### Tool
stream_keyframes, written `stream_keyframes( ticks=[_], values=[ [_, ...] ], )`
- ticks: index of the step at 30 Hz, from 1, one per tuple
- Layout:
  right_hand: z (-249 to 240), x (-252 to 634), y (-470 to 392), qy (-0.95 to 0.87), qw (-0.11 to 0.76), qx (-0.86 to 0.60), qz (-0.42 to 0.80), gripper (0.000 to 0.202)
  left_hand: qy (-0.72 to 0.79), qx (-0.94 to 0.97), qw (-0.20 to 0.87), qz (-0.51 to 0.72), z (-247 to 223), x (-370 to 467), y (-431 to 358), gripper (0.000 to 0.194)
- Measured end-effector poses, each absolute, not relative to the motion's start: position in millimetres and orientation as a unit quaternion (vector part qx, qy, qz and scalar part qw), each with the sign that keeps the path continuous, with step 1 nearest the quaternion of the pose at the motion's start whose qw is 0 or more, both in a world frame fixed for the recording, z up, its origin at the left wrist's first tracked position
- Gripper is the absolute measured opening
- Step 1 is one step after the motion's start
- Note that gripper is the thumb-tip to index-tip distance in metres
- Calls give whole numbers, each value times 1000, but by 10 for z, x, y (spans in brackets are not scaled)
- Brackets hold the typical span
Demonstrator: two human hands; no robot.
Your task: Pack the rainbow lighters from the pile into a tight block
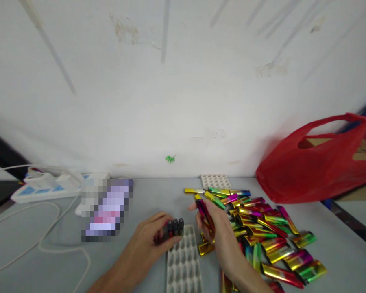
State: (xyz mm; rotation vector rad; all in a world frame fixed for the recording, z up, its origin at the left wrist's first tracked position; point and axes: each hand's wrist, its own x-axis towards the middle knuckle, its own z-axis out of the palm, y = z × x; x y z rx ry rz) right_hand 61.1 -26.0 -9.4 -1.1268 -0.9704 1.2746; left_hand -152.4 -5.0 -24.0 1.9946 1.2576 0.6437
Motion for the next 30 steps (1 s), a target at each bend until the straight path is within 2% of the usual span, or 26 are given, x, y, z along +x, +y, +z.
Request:
stream_keyframes(
  ticks=[3, 7, 17, 26, 30],
  values=[
    [-74, 605, -275, -438, 542, -477, 535, 50, 485, 766, 344, 244, -227, -1518, -51, 20],
    [-94, 543, -294, -436, 523, -436, 588, 44, 485, 766, 347, 240, -227, -1525, -54, 18],
    [-25, 555, -240, -330, 542, -412, 654, 67, 489, 766, 345, 236, -231, -1525, -55, 14],
    [5, 557, -248, -255, 490, -347, 758, 70, 485, 772, 332, 243, -240, -1530, -63, 13],
    [-4, 603, -251, -259, 486, -331, 767, 68, 482, 772, 339, 238, -226, -1534, -67, 13]
  ],
)
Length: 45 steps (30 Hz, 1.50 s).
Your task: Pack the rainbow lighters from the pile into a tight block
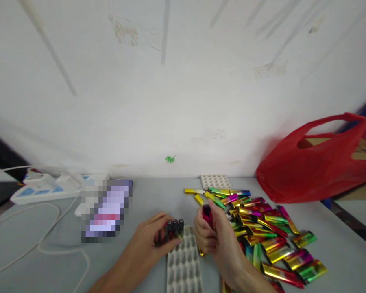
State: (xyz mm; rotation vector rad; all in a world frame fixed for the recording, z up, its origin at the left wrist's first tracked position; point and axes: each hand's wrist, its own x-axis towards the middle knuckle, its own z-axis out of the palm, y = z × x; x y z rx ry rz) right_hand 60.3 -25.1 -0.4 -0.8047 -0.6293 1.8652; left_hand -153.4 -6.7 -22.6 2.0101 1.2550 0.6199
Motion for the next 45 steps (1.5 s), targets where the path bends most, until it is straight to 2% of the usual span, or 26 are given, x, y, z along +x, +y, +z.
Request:
stream_keyframes(
  ticks=[10, 19, 31, 39, 45],
  values=[
    [-21, 581, -261, -257, 515, -299, 761, 66, 485, 771, 339, 234, -220, -1518, -52, 14],
    [94, 513, -264, -235, 565, -308, 728, 57, 484, 775, 340, 223, -213, -1534, -70, 14],
    [124, 520, -262, -226, 555, -320, 733, 62, 480, 773, 342, 236, -218, -1538, -71, 14],
    [36, 577, -283, -218, 503, -322, 772, 67, 476, 775, 340, 237, -257, -1541, -52, 14],
    [46, 565, -311, -212, 500, -343, 766, 62, 474, 779, 336, 238, -240, -1537, -48, 13]
  ],
)
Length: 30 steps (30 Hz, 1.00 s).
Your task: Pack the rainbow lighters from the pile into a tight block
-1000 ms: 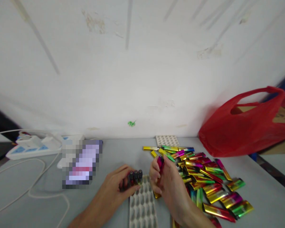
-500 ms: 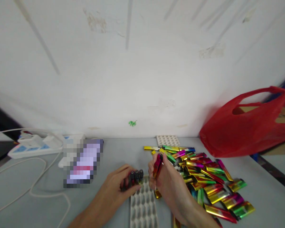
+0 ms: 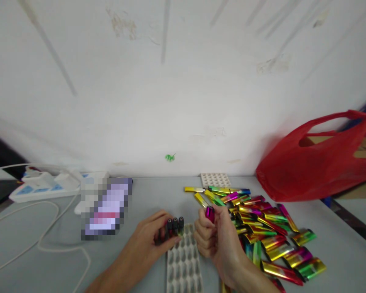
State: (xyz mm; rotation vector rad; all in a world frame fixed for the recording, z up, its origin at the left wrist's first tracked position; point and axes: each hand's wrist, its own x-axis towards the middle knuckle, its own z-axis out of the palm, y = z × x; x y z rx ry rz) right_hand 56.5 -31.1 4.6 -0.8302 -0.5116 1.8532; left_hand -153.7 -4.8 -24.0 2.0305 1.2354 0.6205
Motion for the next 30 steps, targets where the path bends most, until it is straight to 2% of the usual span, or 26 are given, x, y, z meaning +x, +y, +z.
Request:
stream_keyframes(
  ticks=[20, 30],
  values=[
    [-28, 571, -292, -211, 468, -278, 812, 71, 467, 784, 335, 232, -257, -1547, -64, 13],
    [-67, 570, -281, -218, 453, -300, 810, 61, 469, 780, 346, 230, -246, -1539, -44, 13]
  ],
)
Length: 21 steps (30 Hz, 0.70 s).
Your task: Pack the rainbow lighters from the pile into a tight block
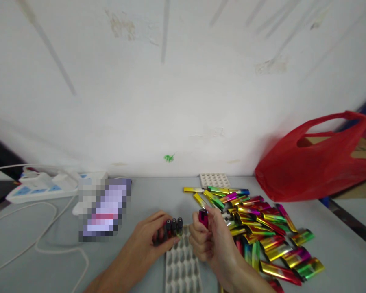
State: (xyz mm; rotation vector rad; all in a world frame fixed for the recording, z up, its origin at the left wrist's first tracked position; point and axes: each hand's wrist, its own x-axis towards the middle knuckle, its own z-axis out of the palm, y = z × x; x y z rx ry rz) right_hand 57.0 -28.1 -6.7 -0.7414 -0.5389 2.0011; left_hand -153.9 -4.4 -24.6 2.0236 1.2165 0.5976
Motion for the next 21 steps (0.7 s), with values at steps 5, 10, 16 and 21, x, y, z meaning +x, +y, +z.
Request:
stream_keyframes(
  ticks=[5, 10, 16, 21],
  values=[
    [-52, 583, -299, -206, 462, -310, 805, 56, 470, 778, 345, 234, -269, -1541, -37, 13],
    [-18, 594, -302, -203, 483, -314, 792, 58, 467, 779, 340, 243, -268, -1545, -39, 12],
    [-33, 544, -264, -221, 512, -374, 741, 63, 467, 781, 342, 236, -259, -1554, -39, 15],
    [-41, 503, -287, -384, 600, -386, 587, 48, 468, 779, 344, 234, -266, -1558, -36, 14]
  ],
)
